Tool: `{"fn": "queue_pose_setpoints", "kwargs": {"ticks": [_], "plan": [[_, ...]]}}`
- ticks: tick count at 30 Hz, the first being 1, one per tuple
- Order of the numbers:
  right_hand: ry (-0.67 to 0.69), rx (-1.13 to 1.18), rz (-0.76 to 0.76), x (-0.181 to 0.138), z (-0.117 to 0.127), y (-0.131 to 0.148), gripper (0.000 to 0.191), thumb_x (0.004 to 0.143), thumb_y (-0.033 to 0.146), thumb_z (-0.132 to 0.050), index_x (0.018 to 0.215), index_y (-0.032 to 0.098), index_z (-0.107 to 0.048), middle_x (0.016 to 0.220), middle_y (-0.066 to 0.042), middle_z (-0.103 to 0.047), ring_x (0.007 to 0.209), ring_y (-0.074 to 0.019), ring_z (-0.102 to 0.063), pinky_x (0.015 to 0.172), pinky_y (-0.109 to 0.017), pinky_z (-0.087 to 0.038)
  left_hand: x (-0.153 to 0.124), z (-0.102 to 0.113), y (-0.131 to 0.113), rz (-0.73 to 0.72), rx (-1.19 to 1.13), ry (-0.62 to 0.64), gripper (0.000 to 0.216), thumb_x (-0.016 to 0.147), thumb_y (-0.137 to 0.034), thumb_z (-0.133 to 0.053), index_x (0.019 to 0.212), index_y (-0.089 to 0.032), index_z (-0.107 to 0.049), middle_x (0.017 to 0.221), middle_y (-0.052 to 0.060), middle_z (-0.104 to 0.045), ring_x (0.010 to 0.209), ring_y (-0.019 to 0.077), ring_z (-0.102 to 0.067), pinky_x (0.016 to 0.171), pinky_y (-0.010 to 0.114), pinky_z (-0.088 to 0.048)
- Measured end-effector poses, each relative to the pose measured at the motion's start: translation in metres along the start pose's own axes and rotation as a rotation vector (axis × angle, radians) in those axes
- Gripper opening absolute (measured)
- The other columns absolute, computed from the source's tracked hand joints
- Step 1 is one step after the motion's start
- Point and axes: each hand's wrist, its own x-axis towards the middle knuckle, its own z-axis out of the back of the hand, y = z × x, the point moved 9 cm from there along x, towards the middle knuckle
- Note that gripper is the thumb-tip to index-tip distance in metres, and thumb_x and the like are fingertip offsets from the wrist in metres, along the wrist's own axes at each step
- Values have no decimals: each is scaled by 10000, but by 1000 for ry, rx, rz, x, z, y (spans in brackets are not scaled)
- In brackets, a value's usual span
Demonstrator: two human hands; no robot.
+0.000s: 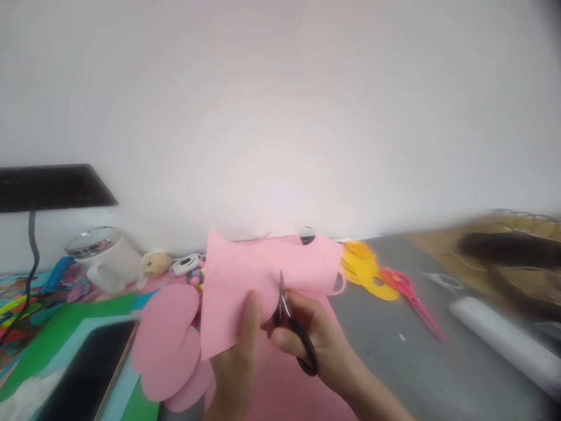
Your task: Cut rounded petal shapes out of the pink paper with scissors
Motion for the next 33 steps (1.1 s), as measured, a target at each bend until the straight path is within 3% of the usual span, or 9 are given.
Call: {"fn": "queue_pose_setpoints", "kwargs": {"ticks": [7,15,20,24,28,33], "plan": [[4,32,-13,1,-1,-3,373,726,493,-736,746,165,-559,692,15,-480,634,-131,-431,657,-291,-440,-1,0,-7,-58,-6,-27,552,737,-387,-714,1222,-162,-576,1288,122,-583,1249,296,-486,1072,445,-370],[-13,-42,-21,0,2,-4,428,705,552,-727,761,158,-567,693,4,-485,635,-139,-433,599,-271,-392,-2,0,-5,-15,8,-22,522,722,-402,-723,1173,-165,-609,1217,116,-624,1158,295,-558,1031,446,-410],[-21,-35,-31,1,2,-5,421,697,537,-741,748,163,-554,687,10,-477,631,-137,-435,590,-267,-376,-1,-1,0,12,9,-22,536,744,-444,-691,1190,-162,-595,1254,133,-599,1244,323,-487,1046,479,-389],[-38,-50,-39,1,4,-7,431,679,543,-753,734,162,-559,663,23,-461,602,-122,-401,556,-253,-347,0,-2,3,26,25,3,490,734,-430,-703,1132,-155,-625,1202,126,-630,1173,305,-550,1022,464,-417],[-44,-47,-50,0,6,-11,441,658,549,-764,733,162,-565,649,33,-451,585,-110,-361,533,-240,-320,1,-3,2,17,4,19,493,722,-400,-719,1146,-171,-613,1240,114,-609,1222,306,-507,1047,470,-391],[-37,-38,-48,-1,6,-11,429,667,537,-764,726,164,-560,647,37,-438,585,-107,-348,533,-237,-306,1,-1,5,53,34,15,491,728,-462,-696,1109,-161,-624,1213,129,-617,1173,317,-539,1028,497,-396]]}}
